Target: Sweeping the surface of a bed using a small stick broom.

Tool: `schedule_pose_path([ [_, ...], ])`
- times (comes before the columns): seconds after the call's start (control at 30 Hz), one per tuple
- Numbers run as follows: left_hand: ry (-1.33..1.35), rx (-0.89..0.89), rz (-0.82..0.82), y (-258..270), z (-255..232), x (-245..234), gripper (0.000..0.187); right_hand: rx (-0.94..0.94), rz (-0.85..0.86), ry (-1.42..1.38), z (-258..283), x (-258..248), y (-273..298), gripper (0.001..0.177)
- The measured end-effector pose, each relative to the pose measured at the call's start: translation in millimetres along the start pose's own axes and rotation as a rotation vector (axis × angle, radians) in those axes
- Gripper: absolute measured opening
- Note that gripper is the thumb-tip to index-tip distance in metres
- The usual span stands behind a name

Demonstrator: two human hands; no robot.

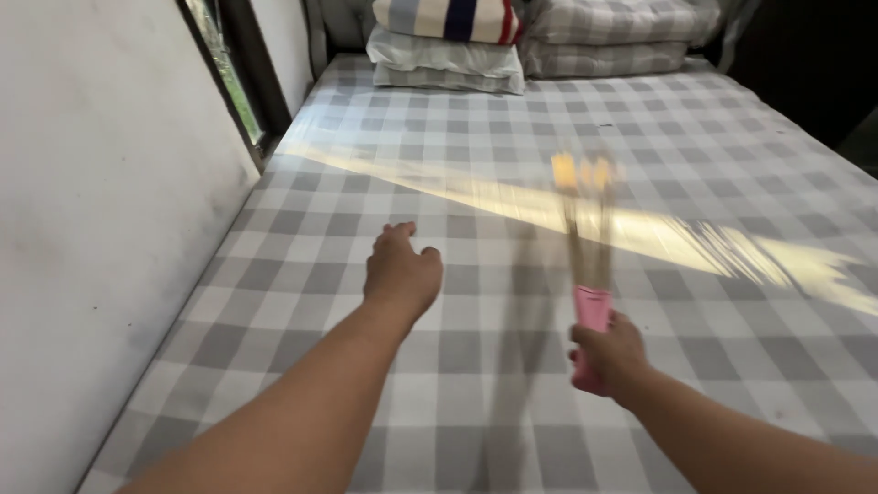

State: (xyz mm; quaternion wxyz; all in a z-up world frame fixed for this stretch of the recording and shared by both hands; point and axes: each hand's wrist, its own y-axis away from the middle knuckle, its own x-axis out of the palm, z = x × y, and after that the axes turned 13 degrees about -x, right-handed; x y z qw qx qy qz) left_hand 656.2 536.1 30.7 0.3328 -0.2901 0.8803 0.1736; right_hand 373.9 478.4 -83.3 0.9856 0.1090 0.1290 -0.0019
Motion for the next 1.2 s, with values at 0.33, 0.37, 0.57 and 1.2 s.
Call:
schedule_pose_path([
  [0.33, -0.021, -0.185, -0.04, -38, 44, -76, 0.059, 0.203, 0.31, 0.213, -32, 123, -156, 0.019],
  [0.37, -0.025, -0.149, -0.075, -41, 49, -77, 0.058, 0.206, 0.558, 0.284, -42, 154, -182, 0.017],
  [0.57, -0.008, -0.226, -0.012, -48, 53, -64, 0.06, 0.058, 0.926, 0.451, 159, 202, -54, 0.053],
  [1.2, -0.102, -0.221, 0.184, -53, 55, -15, 0.061, 0.299, 0.539, 0.429, 16, 172, -5, 0.101],
])
